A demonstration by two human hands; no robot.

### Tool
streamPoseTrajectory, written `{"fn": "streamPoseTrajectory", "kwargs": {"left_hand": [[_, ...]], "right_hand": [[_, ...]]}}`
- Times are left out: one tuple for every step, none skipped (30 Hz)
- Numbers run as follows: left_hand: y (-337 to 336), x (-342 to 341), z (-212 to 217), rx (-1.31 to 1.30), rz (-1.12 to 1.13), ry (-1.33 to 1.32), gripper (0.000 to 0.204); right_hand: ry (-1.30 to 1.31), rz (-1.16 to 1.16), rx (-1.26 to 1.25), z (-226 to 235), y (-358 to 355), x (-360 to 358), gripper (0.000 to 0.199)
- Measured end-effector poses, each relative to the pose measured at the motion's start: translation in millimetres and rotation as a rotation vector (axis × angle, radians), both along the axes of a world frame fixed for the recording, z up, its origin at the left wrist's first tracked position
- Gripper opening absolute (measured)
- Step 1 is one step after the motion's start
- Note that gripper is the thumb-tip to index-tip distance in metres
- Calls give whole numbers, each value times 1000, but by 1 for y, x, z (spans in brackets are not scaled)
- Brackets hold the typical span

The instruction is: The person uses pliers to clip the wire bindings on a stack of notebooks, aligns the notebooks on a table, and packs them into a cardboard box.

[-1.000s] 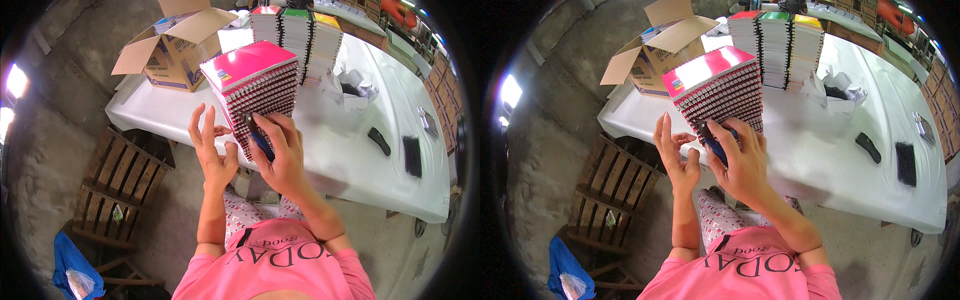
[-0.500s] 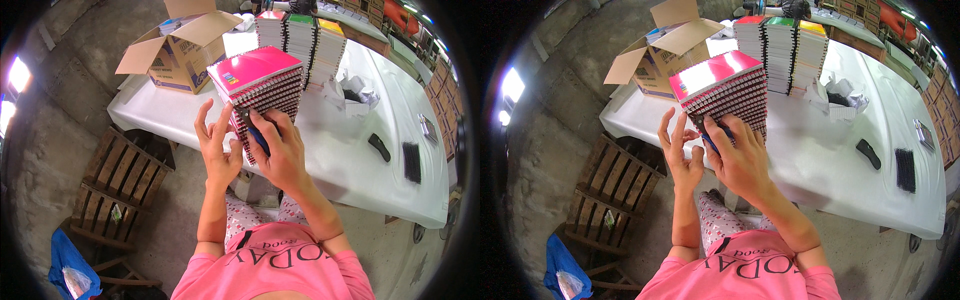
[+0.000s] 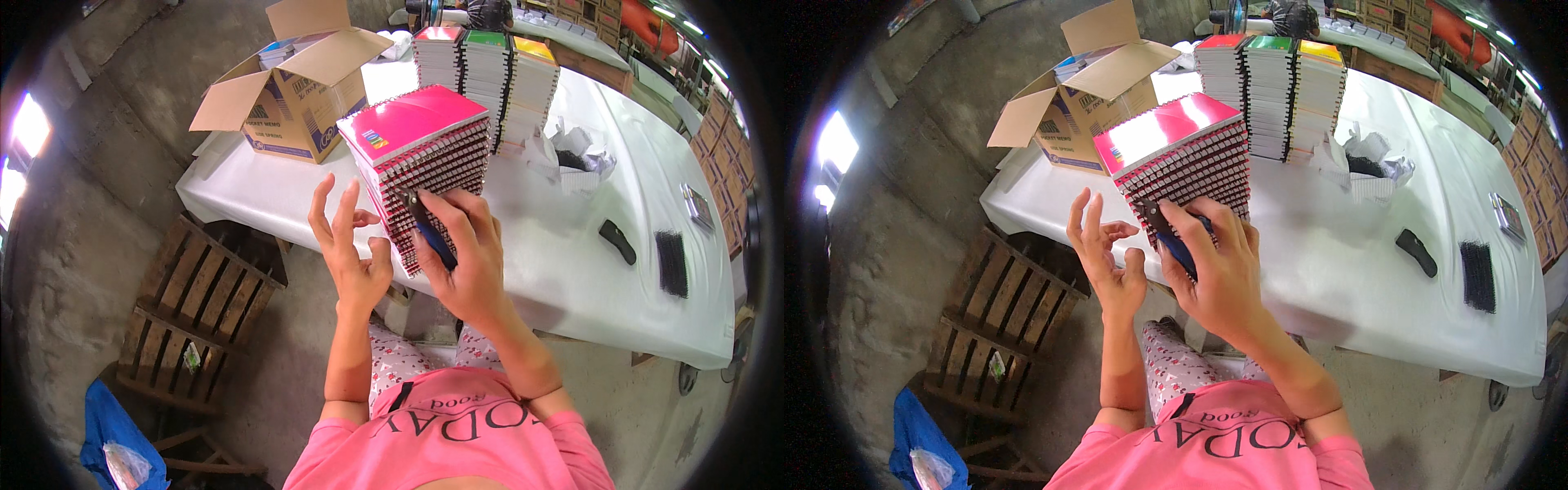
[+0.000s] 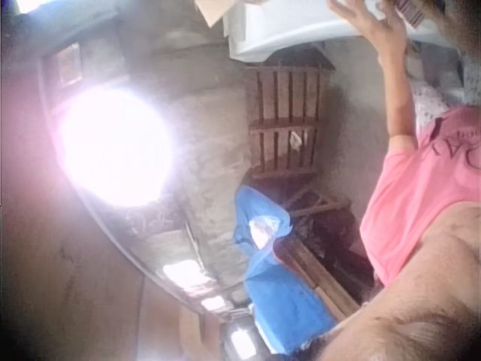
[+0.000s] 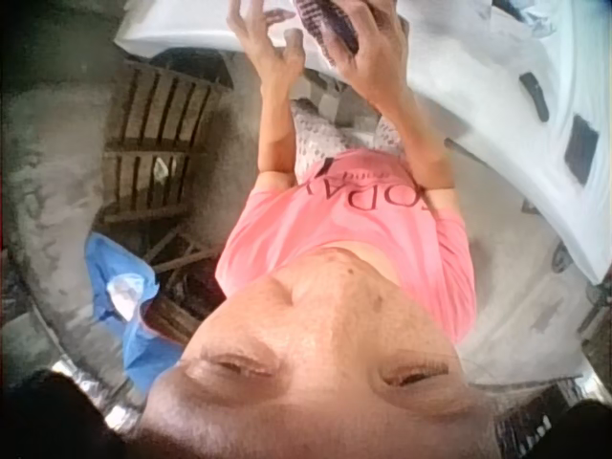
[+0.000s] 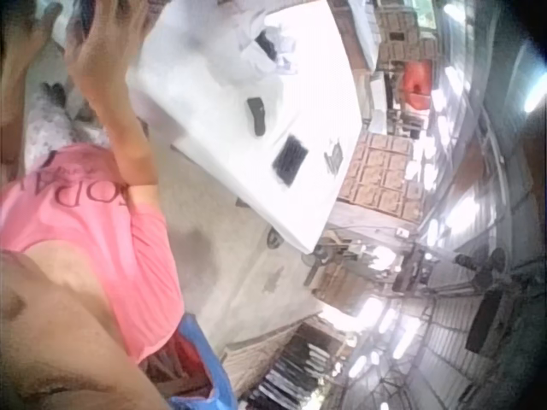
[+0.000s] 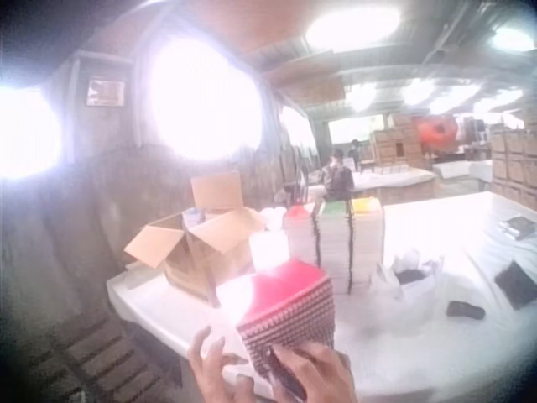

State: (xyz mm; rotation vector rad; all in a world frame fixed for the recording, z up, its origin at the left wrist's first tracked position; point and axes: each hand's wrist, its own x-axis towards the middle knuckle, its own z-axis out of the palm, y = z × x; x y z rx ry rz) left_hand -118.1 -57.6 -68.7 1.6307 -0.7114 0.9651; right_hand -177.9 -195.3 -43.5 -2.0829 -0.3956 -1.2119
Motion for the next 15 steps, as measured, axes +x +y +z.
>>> {"fn": "streamPoseTrajectory", "kwargs": {"left_hand": [[-1, 1, 2, 24, 15, -15, 80], [-2, 3, 5, 48, 31, -30, 81], [-2, 4, 8, 75, 47, -44, 82], [-2, 4, 10, 71, 46, -40, 82], [-3, 5, 11, 67, 45, -37, 81], [-4, 5, 12, 61, 43, -34, 81], [-4, 7, 14, 73, 59, -37, 80], [-5, 9, 17, 86, 74, -40, 80], [-6, 10, 19, 99, 88, -41, 79], [-6, 10, 20, 86, 72, -19, 76], [-7, 11, 22, 73, 55, 3, 74], [-7, 11, 22, 62, 42, 26, 72], [-7, 12, 23, 64, 40, 21, 71], [-6, 12, 23, 65, 39, 17, 71], [-7, 13, 22, 65, 34, 14, 71]], "right_hand": [[-45, -101, -85, 1, 0, -1, 41], [-54, -100, -86, 1, 0, 0, 44], [-61, -106, -95, 2, 0, 2, 44], [-68, -112, -104, 4, 0, 4, 44], [-75, -118, -113, 5, 0, 6, 43], [-81, -122, -121, 5, 0, 7, 43], [-87, -125, -128, 4, 0, 9, 43], [-93, -128, -135, 4, 0, 10, 43], [-95, -132, -141, 4, 0, 11, 43], [-98, -136, -146, 5, 0, 12, 43], [-100, -141, -150, 5, 0, 13, 43], [-88, -134, -157, 5, 1, 13, 43], [-77, -127, -164, 6, 1, 13, 43], [-66, -120, -170, 6, 1, 13, 42], [-68, -108, -167, 5, 1, 13, 42]]}}
